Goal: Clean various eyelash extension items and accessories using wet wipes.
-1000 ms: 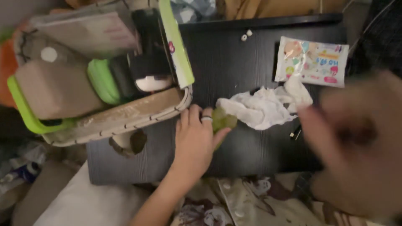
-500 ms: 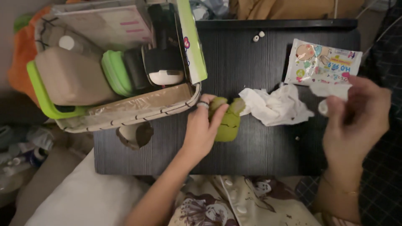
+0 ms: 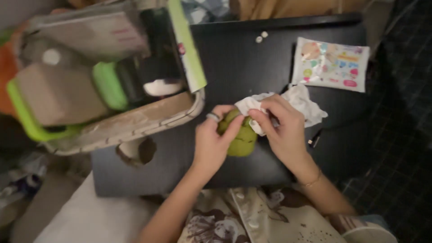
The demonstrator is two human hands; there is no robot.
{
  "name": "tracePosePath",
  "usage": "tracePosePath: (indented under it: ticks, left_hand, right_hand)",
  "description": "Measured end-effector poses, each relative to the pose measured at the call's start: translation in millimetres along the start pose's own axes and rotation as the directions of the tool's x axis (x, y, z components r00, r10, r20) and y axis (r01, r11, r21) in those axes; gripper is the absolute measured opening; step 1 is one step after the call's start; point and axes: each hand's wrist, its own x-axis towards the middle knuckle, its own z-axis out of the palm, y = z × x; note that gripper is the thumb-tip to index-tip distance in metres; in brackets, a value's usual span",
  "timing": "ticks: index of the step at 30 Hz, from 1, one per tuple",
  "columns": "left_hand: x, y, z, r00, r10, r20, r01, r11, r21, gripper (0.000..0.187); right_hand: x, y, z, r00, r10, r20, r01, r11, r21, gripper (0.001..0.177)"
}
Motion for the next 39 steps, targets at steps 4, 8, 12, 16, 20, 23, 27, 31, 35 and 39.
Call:
tracePosePath:
  ticks: [4,8,12,16,20,23,27,31,35,39]
  left_hand:
    - [2.4,7.3,-11.3,0.999,-0.001,0.033,-0.005,0.981,0.193,0.017]
    - [0.2,-1.5,-16.8,0.988,0.147,0.035,-0.148,0.888,0.436,0.019]
    - [-1.2,-10.2,-17.7,0.939,0.342,0.043,-0.295,0.733,0.613,0.025]
    - [-2.2,-7.8,-15.7,0.935,0.351,0.051,-0.302,0.713,0.633,0.024]
    - [-5.1,-7.6,-15.4,0.936,0.350,0.045,-0.268,0.622,0.736,0.022]
    - [-5.9,-7.8,-15.3,0.926,0.373,0.052,-0.276,0.578,0.768,0.024]
    - [-7.7,-9.0,-15.6,0.888,0.458,0.035,-0.307,0.536,0.786,0.028]
    - [-10.4,-15.6,-18.0,0.874,0.486,0.003,-0.296,0.529,0.795,0.029]
    - [-15.5,-18.2,-21.0,0.861,0.509,0.004,-0.336,0.562,0.756,0.031]
    - [-21.1,-9.6,-37.6,0.882,0.465,0.082,-0.395,0.631,0.668,0.047]
  right_hand:
    - [-10.5,4.6,-27.6,0.997,-0.024,-0.070,0.017,0.995,-0.096,0.014]
    - [-24.8,-5.7,-52.4,0.994,0.016,0.113,0.000,0.989,-0.147,0.026]
    - [-44.3,10.8,-84.9,0.989,-0.069,0.129,0.110,0.930,-0.351,0.026]
    - [-61.3,42.2,-120.6,0.989,-0.017,0.147,0.095,0.832,-0.547,0.030]
    - [-109.3,96.5,-159.1,0.993,0.102,0.063,-0.028,0.709,-0.704,0.023]
    - [-172.2,156.2,-196.7,0.987,0.155,-0.032,-0.124,0.628,-0.768,0.011]
    - [-228.0,210.4,-198.4,0.928,0.284,-0.240,-0.370,0.650,-0.663,0.008]
    - [-298.6,346.2,-186.4,0.963,0.172,-0.207,-0.265,0.742,-0.616,0.022]
    - [-302.1,396.7,-146.5,0.982,0.116,-0.149,-0.181,0.805,-0.566,0.022]
    - [-272.2,435.2,-119.9,0.996,0.045,-0.075,-0.077,0.861,-0.504,0.023]
